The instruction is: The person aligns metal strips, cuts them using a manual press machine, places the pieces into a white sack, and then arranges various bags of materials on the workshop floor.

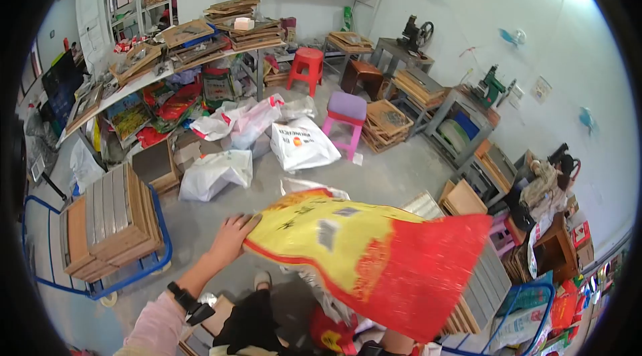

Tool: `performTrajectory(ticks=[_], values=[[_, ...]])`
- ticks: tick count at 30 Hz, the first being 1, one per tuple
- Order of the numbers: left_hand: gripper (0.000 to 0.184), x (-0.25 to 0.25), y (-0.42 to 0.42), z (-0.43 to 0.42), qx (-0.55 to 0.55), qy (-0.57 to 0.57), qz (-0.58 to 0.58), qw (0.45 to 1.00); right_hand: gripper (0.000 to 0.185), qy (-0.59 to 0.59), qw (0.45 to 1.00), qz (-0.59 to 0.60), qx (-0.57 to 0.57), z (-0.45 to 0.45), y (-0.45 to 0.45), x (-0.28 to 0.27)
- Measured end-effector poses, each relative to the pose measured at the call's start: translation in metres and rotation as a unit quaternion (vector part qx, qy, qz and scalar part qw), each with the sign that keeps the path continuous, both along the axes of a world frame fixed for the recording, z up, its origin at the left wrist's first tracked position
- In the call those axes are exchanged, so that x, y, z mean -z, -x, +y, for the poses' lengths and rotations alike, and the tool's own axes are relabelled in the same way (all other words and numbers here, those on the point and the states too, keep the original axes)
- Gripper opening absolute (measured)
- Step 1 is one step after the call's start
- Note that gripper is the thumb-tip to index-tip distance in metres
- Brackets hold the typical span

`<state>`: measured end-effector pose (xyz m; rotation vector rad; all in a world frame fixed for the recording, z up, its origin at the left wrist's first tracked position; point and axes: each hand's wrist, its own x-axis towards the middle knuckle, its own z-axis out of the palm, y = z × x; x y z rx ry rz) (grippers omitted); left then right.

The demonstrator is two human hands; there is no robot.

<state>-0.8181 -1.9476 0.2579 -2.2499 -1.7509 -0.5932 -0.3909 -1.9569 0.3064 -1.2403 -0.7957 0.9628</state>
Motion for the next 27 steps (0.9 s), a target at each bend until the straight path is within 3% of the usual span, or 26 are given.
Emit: performTrajectory(ticks=[1,3,7,8,9,11,13,14,16,18,19,20,22,24,26,27], values=[[0.049,0.006,0.029,0.010,-0.006,0.002,-0.002,1.000,0.035,0.011,0.999,0.005,-0.035,0.031,0.033,0.002],[0.048,0.011,0.077,0.010,-0.128,0.231,-0.039,0.964,0.035,0.033,0.990,0.007,-0.134,0.091,0.103,0.002],[0.038,-0.065,0.149,0.032,-0.223,0.249,-0.172,0.927,0.035,0.048,0.920,0.001,-0.389,0.181,0.256,-0.006],[0.034,-0.094,0.151,0.036,-0.183,0.118,-0.381,0.899,0.035,0.041,0.889,-0.007,-0.457,0.190,0.295,-0.006],[0.031,-0.121,0.149,0.035,-0.133,-0.029,-0.561,0.816,0.035,0.033,0.850,-0.020,-0.526,0.199,0.334,-0.005],[0.025,-0.168,0.140,0.024,-0.046,-0.090,-0.494,0.863,0.034,0.005,0.776,-0.059,-0.628,0.195,0.394,0.004],[0.021,-0.189,0.129,0.038,0.016,0.049,-0.336,0.941,0.033,-0.068,0.678,-0.039,-0.731,0.185,0.440,0.019],[0.023,-0.168,0.131,0.046,-0.009,0.057,-0.310,0.949,0.037,-0.026,0.700,0.024,-0.713,0.178,0.446,0.013],[0.029,-0.138,0.147,0.044,-0.084,0.059,-0.238,0.966,0.045,0.047,0.678,-0.089,-0.728,0.188,0.461,0.009],[0.037,-0.122,0.161,0.046,-0.224,0.061,-0.205,0.951,0.056,0.078,0.675,-0.065,-0.731,0.222,0.448,0.089],[0.045,-0.108,0.170,0.049,-0.239,0.080,-0.238,0.938,0.062,0.126,0.729,-0.016,-0.673,0.225,0.451,0.076],[0.052,-0.098,0.173,0.056,-0.260,0.097,-0.199,0.940,0.068,0.177,0.772,0.030,-0.609,0.226,0.451,0.055],[0.060,-0.069,0.180,0.079,-0.305,0.089,-0.107,0.942,0.080,0.191,0.799,0.072,-0.565,0.240,0.457,0.052],[0.060,-0.041,0.191,0.106,-0.346,0.044,-0.019,0.937,0.059,0.262,0.785,0.079,-0.556,0.267,0.464,0.077],[0.059,-0.018,0.211,0.136,-0.386,0.022,0.013,0.922,0.083,0.286,0.730,0.120,-0.609,0.303,0.474,0.103],[0.056,-0.003,0.221,0.156,-0.376,0.008,-0.031,0.926,0.083,0.286,0.717,0.113,-0.625,0.336,0.475,0.107]])
